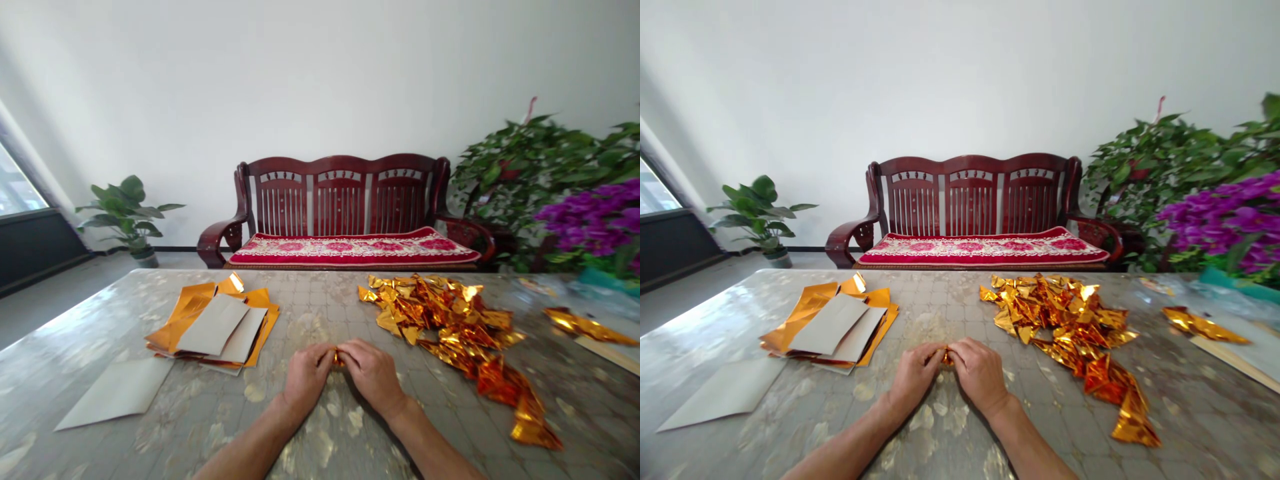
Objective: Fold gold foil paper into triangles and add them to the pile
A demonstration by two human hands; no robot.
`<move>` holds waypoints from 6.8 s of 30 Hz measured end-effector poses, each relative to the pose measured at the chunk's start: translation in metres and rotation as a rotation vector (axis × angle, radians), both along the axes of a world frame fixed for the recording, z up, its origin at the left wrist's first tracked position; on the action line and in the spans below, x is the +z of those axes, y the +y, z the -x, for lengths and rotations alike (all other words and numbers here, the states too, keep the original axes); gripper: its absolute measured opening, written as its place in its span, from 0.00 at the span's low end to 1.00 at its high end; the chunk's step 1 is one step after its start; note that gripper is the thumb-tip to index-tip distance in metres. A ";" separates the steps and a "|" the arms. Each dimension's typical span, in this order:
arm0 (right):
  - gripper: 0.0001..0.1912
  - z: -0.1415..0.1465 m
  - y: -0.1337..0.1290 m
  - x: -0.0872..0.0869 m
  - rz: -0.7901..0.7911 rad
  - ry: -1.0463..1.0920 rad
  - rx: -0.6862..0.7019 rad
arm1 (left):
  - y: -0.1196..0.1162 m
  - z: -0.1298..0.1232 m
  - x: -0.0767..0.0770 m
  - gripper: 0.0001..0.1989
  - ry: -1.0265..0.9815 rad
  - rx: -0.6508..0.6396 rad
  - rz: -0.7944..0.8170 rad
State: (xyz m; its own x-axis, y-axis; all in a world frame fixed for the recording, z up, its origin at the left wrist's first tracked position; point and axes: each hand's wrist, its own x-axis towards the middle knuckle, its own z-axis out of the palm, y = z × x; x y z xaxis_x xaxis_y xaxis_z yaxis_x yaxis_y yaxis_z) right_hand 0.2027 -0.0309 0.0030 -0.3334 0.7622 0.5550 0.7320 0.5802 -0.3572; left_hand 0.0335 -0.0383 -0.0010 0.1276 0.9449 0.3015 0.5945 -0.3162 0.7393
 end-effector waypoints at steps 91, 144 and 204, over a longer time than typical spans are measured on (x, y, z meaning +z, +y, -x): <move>0.13 -0.013 0.007 -0.002 0.304 0.007 -0.140 | 0.017 0.040 -0.006 0.13 0.055 -0.303 -0.206; 0.12 -0.003 -0.001 -0.001 0.269 -0.058 0.014 | 0.006 0.017 -0.006 0.13 0.203 -0.211 -0.056; 0.10 -0.017 0.006 -0.001 -0.052 -0.027 0.104 | 0.013 0.033 -0.003 0.12 0.197 -0.302 -0.281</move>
State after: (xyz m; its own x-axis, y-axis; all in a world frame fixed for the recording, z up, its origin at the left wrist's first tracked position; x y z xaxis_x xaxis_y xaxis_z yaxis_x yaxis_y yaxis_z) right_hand 0.2200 -0.0244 0.0018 -0.4250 0.6926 0.5828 0.6756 0.6712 -0.3050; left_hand 0.0009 -0.0258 -0.0043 0.4654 0.7415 0.4834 0.5654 -0.6692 0.4821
